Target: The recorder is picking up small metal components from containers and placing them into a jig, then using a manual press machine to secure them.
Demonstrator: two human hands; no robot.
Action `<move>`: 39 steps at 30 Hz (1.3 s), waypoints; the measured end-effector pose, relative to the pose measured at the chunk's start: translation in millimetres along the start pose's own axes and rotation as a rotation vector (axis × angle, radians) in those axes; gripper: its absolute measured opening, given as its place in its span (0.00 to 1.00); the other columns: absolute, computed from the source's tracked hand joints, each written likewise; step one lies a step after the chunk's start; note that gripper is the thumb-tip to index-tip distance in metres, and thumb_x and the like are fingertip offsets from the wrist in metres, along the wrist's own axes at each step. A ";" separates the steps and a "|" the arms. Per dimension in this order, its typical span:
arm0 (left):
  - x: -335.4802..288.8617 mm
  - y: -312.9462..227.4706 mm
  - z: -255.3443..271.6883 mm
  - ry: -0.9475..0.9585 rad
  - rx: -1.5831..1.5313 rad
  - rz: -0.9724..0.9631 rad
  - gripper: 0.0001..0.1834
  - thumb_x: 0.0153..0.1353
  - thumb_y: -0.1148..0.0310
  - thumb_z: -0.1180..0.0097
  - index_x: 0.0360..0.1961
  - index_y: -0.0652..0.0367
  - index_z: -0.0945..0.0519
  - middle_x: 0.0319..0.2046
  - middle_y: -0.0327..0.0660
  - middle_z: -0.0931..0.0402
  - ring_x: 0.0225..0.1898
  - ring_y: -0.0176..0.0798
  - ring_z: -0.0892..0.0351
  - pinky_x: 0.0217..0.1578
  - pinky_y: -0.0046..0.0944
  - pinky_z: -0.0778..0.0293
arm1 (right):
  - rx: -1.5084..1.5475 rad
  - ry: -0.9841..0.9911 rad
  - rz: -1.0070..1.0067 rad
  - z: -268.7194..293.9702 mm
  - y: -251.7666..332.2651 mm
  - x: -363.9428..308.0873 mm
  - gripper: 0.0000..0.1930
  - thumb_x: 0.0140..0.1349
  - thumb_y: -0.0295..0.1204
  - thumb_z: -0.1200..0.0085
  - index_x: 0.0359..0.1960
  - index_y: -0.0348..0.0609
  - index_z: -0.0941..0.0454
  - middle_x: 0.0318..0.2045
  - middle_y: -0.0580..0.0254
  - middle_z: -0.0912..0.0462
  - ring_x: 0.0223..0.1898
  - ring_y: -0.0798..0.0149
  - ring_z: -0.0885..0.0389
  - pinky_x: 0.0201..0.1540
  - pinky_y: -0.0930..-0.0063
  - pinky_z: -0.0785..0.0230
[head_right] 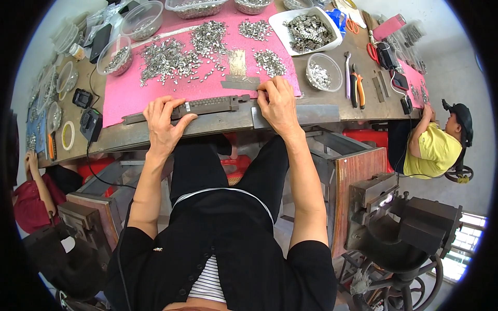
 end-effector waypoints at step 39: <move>29.4 33.6 20.3 0.065 -0.033 -0.001 0.09 0.64 0.62 0.36 0.41 0.53 0.13 0.41 0.36 0.16 0.53 0.45 0.25 0.63 0.59 0.46 | 0.046 0.075 0.332 -11.3 50.5 -12.6 0.18 0.56 0.22 0.37 0.50 0.38 0.20 0.50 0.58 0.19 0.52 0.53 0.21 0.57 0.58 0.35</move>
Point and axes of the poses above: each hand's wrist, its own x-axis towards the middle knuckle, its own z-axis out of the back of the hand, y = z × x, the point moved 2 cm from there along x, towards the middle knuckle
